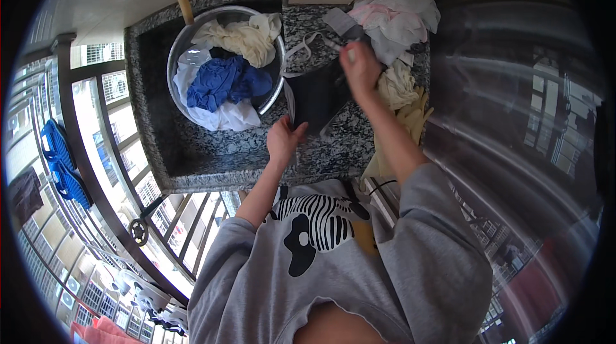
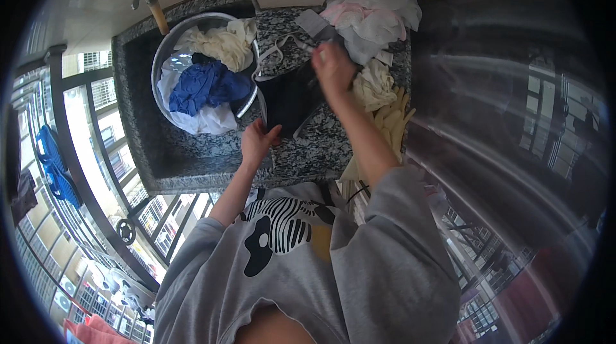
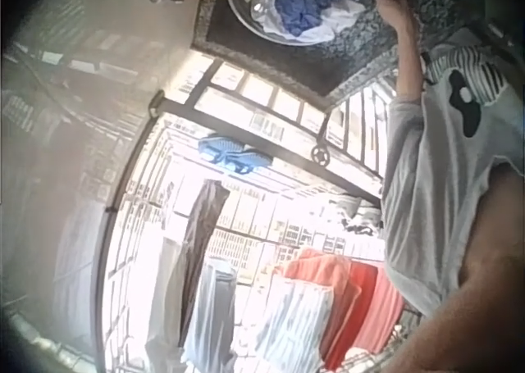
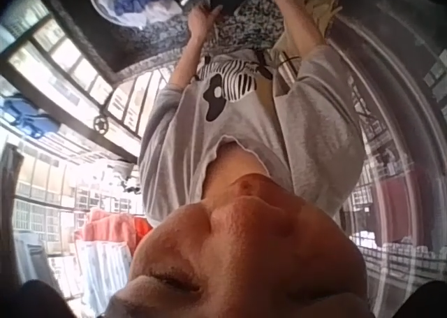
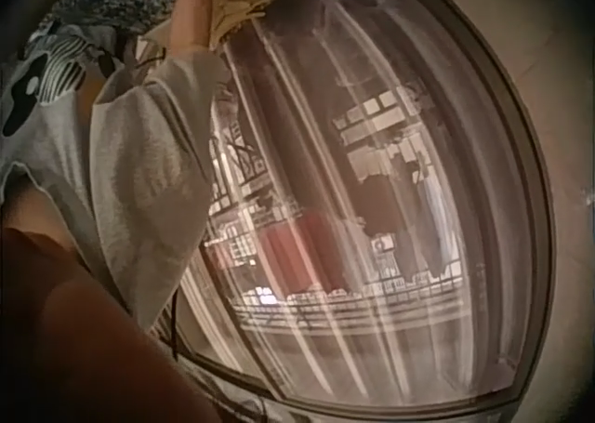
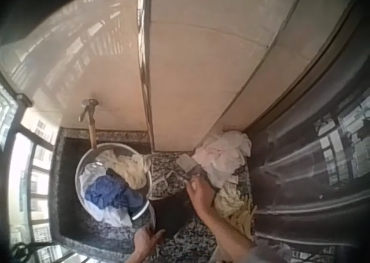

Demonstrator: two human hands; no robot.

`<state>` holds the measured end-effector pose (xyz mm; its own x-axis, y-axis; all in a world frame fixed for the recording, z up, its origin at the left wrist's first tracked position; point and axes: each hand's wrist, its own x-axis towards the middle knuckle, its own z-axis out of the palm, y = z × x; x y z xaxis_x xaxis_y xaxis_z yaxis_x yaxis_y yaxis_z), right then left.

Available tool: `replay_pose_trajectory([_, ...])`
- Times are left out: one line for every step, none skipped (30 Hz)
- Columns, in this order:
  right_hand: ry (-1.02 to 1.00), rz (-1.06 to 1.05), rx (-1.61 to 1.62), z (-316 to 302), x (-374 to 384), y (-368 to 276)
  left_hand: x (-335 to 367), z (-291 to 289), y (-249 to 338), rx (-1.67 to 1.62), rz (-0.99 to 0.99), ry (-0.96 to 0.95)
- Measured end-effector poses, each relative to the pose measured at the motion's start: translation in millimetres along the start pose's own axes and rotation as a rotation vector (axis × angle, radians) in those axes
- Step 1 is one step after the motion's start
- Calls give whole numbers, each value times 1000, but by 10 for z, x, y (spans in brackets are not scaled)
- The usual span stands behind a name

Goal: Hand-washing clothes in a basin at a sink.

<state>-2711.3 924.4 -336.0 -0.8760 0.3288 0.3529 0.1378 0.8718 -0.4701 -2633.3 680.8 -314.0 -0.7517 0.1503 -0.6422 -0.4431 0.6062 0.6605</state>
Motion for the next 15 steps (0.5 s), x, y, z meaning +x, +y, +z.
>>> replay_pose_trajectory([-126,-116,98,20,-382,-194,-3,10,12,61,3,20])
replay_pose_trajectory([-247,-236,195,35,-688,-305,44,20,50,120,13,45])
replay_pose_trajectory([-244,-241,194,2,-696,-299,68,18,36,117,17,48])
replay_pose_trajectory([-291,-370,206,-52,-743,-294,45,7,-34,175,19,34])
replay_pose_trajectory([-337,-506,221,-117,-689,-314,48,-1,-56,229,22,27])
replay_pose_trajectory([-497,-280,-3,-66,-398,-212,91,2,-57,228,20,30])
replay_pose_trajectory([-653,-32,-233,-40,-61,-72,60,14,-38,207,39,37])
replay_pose_trajectory([-24,-123,-12,15,62,143,33,36,3,185,66,45])
replay_pose_trajectory([12,-36,50,45,65,50,41,57,-2,242,77,78])
replay_pose_trajectory([45,58,109,64,-15,-146,-5,50,-2,245,74,76])
replay_pose_trajectory([-58,-63,297,75,-347,-408,3,48,34,316,68,93])
replay_pose_trajectory([-156,-184,478,72,-611,-566,52,54,80,387,68,109])
replay_pose_trajectory([-157,-181,482,73,-637,-566,44,35,45,391,65,109])
replay_pose_trajectory([-226,-365,357,62,-661,-548,41,5,-3,338,74,93])
replay_pose_trajectory([-295,-546,230,45,-683,-522,34,-20,-41,286,83,77])
